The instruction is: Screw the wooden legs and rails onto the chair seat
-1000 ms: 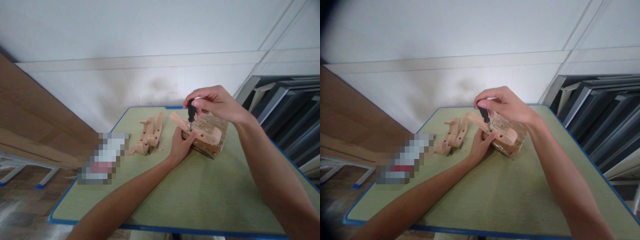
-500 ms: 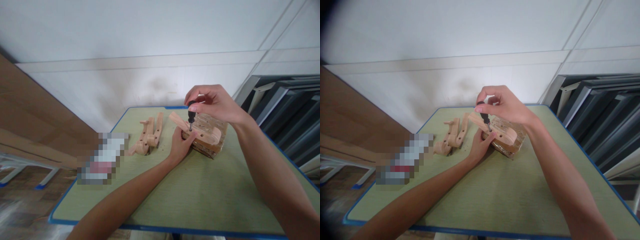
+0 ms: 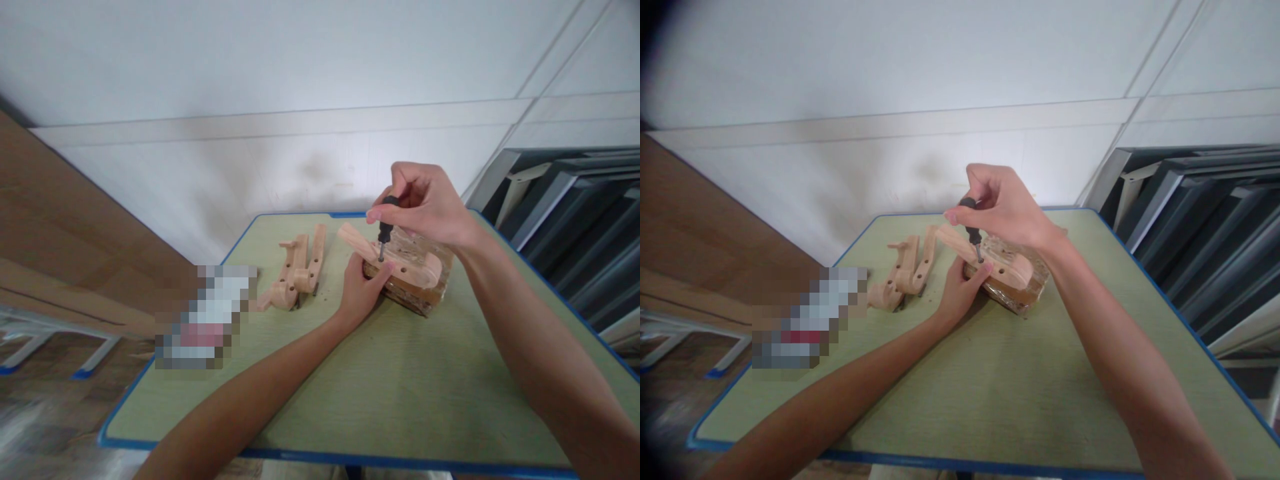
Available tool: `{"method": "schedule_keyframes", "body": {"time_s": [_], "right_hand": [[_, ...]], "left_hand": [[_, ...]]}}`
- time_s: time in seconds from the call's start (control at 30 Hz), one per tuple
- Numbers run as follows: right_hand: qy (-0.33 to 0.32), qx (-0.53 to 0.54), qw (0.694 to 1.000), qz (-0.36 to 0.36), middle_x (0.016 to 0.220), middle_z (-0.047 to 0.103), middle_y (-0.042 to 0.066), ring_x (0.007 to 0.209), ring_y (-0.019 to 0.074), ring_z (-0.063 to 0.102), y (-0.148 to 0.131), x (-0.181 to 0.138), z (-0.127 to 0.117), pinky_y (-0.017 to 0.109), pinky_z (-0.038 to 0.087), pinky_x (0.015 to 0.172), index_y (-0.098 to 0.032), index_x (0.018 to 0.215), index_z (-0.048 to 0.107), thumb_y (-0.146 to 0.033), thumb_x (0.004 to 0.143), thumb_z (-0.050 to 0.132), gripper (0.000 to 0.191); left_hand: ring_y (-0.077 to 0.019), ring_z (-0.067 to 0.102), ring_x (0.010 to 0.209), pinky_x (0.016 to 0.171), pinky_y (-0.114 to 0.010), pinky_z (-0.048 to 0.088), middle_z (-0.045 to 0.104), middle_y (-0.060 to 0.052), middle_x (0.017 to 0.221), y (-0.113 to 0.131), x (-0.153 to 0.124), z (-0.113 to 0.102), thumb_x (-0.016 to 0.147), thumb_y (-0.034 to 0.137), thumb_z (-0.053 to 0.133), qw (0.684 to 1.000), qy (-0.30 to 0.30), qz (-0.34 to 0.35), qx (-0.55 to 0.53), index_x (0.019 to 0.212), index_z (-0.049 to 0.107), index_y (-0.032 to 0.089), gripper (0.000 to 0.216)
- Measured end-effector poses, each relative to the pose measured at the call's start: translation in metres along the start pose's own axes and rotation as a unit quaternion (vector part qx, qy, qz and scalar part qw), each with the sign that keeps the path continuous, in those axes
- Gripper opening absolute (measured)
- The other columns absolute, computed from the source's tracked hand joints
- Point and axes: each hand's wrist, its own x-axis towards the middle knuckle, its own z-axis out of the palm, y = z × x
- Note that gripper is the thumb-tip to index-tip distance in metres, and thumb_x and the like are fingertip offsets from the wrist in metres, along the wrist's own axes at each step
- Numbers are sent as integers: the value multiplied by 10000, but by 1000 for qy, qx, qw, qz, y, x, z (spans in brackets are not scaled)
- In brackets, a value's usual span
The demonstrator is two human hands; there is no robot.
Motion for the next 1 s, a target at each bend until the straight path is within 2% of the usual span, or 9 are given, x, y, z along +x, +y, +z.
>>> {"method": "schedule_keyframes", "body": {"time_s": [0.07, 0.13, 0.23, 0.33, 0.43, 0.53, 0.8, 1.0], "right_hand": [[-7, 0, 1000, 15, 552, 522, -50, 366, 23, 389, 0, 0, -1, 190, 254, 295, -207, 608, 341, -262, 624, 753, 415], [-21, -2, 999, 24, 557, 532, -54, 343, 12, 366, -1, -1, -3, 186, 230, 281, -208, 624, 342, -285, 624, 755, 420], [-74, -4, 997, 22, 606, 563, -55, 377, 10, 403, -4, 0, -7, 160, 279, 308, -193, 707, 409, -345, 657, 726, 355], [-135, -27, 990, 6, 707, 599, -24, 438, 4, 444, -7, 0, -12, 141, 350, 389, -160, 874, 518, -409, 792, 580, 269], [-161, -52, 986, -10, 811, 609, 20, 486, 0, 477, -8, -1, -18, 137, 377, 447, -129, 986, 585, -408, 882, 437, 332], [-178, -41, 983, 4, 847, 619, 37, 516, 13, 511, -7, -2, -23, 146, 389, 466, -131, 1028, 607, -380, 886, 446, 329], [-148, -64, 987, -3, 681, 594, -13, 510, 31, 468, -10, -2, -23, 175, 356, 464, -156, 941, 667, -314, 839, 540, 227], [-114, -70, 991, -10, 829, 629, 24, 630, 69, 519, -15, -1, -17, 206, 420, 553, -162, 849, 669, -306, 782, 614, 168]], "left_hand": [[-196, 561, 1010, 905, -330, 415, 607, -89, 1089, 0, 0, 0, 788, 383, 566, 1000, -2, 1, -4, 1075, 531, 159, 365], [-195, 560, 1005, 897, -329, 419, 608, -89, 1082, 0, -1, 0, 786, 383, 569, 1000, -1, -1, -6, 1068, 533, 159, 362], [-197, 564, 995, 889, -330, 422, 610, -88, 1070, -1, 0, 1, 781, 389, 573, 1000, 1, -4, -4, 1061, 538, 160, 364], [-198, 560, 1010, 898, -331, 412, 609, -86, 1072, -2, 0, 1, 776, 389, 579, 1000, 7, -5, -2, 1074, 537, 166, 374], [-199, 557, 1011, 895, -331, 411, 608, -88, 1071, -2, 0, 1, 773, 393, 582, 1000, 5, -7, -1, 1088, 532, 163, 393], [-197, 561, 989, 882, -329, 416, 610, -93, 1060, -2, -1, 0, 778, 403, 574, 1000, 1, -7, 2, 1081, 535, 155, 393], [-194, 562, 996, 887, -319, 417, 609, -95, 1071, -1, 0, 0, 781, 390, 575, 1000, -2, -6, -1, 1075, 537, 151, 380], [-190, 558, 1006, 895, -315, 417, 606, -90, 1081, -3, 0, 0, 782, 389, 575, 1000, 1, -4, -4, 1090, 527, 159, 387]]}}
